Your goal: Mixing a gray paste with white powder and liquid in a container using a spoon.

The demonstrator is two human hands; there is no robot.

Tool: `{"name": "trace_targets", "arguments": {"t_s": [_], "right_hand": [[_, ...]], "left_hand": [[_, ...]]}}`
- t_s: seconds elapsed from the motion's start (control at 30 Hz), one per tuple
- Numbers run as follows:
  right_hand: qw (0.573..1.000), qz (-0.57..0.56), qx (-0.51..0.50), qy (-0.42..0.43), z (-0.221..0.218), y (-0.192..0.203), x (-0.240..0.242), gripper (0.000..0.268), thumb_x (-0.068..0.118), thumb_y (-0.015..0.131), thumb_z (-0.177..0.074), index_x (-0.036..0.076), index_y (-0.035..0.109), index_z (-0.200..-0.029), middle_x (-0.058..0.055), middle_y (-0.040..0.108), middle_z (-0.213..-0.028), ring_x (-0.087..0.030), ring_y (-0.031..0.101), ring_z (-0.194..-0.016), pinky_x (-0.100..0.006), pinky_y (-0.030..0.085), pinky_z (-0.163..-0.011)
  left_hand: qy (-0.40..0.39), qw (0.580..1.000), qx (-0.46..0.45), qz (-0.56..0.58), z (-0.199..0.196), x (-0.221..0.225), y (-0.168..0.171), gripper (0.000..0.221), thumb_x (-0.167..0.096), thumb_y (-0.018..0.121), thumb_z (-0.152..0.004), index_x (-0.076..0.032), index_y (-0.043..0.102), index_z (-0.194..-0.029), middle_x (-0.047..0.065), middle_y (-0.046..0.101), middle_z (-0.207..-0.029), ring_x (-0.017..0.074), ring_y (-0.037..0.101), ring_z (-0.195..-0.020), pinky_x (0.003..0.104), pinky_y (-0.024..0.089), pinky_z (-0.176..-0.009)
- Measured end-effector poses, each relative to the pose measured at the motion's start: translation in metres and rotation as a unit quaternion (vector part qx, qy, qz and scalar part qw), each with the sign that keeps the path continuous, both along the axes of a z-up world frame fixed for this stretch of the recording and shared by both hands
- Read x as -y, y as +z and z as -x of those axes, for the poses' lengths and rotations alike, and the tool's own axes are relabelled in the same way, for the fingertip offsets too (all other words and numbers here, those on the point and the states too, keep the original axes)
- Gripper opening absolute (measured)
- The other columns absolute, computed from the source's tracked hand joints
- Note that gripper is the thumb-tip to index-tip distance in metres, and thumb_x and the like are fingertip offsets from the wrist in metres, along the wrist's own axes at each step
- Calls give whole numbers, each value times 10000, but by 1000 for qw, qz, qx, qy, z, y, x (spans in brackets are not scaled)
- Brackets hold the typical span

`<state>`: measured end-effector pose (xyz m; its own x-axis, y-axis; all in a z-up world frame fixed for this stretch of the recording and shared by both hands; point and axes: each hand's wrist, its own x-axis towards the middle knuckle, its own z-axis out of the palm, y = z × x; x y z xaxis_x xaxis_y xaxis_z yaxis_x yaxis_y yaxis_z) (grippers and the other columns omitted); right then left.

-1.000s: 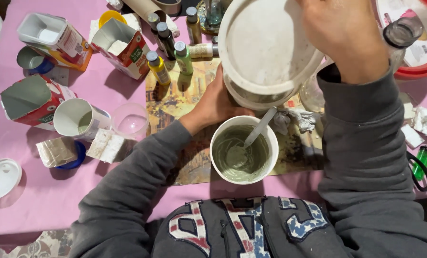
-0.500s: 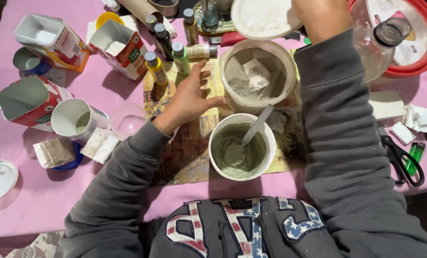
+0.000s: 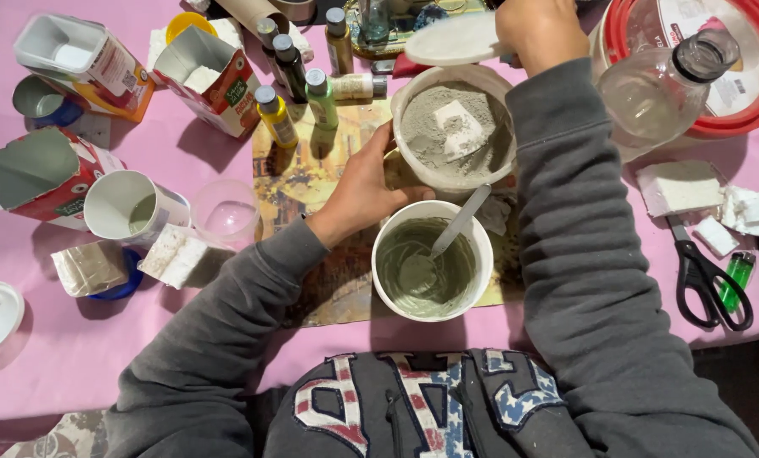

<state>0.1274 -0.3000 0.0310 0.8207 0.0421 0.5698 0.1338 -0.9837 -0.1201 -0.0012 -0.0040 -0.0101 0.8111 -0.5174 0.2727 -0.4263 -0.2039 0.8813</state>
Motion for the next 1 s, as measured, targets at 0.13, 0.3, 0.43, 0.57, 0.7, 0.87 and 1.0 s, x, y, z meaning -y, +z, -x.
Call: {"name": "trace_targets", "arguments": {"t_s": [0.13,0.3,0.43,0.57,0.7,0.87,1.0], "right_hand": [[1000,-23,-4,-15,36,30,-9,133,111,644,-922,40,733,-989,-246,693,-900,-462,650,-744,-570,504,-595],[985,-63,-76,139,176,130,-76,293,260,698,-1058,-26,724,-1000,-232,688,-828,-394,674,-725,-476,510,-633],[936,-123,-324,67,224,133,-100,383,420,753,-914,60,742,-1045,-147,711,-728,-282,696,-593,-418,508,-544],[930,-169,-288,151,242,96,-95,341,352,774,-876,47,724,-1021,-121,727,-777,-244,701,-609,-378,509,-550],[910,-200,-205,300,252,85,-89,166,179,740,-925,16,728,-952,-111,725,-811,-220,686,-650,-334,515,-573],[886,-184,-158,395,257,90,-66,82,63,698,-956,-18,695,-963,-111,718,-830,-197,680,-667,-333,527,-586],[863,-159,-107,468,260,101,-60,66,20,690,-927,-31,683,-968,-94,717,-819,-180,675,-660,-341,527,-575]], "left_hand": [[5,999,39,11,-3,-1,-5,1093,-246,990,-704,-19,327,-1542,207,603,-1446,333,582,-1368,411,480,-1123],[-1,999,35,30,-3,4,0,1161,-251,1002,-658,-11,291,-1543,217,566,-1454,340,554,-1371,416,467,-1123],[3,1000,5,13,-5,8,-10,1119,-266,1004,-659,-41,352,-1541,181,630,-1438,305,611,-1370,401,493,-1146],[-10,999,16,38,-6,6,-14,1166,-267,1012,-672,-41,305,-1571,195,606,-1461,312,609,-1380,409,492,-1162],[-20,999,39,30,-13,11,-12,1277,-279,1032,-626,-24,209,-1569,220,536,-1485,346,541,-1395,436,453,-1153],[-43,998,32,22,-17,13,-25,1243,-283,1041,-647,-56,242,-1572,208,536,-1518,355,534,-1434,446,454,-1189],[-50,998,25,-3,-19,6,-23,1304,-292,1043,-659,-55,171,-1599,221,505,-1544,374,501,-1456,456,438,-1195]]}}
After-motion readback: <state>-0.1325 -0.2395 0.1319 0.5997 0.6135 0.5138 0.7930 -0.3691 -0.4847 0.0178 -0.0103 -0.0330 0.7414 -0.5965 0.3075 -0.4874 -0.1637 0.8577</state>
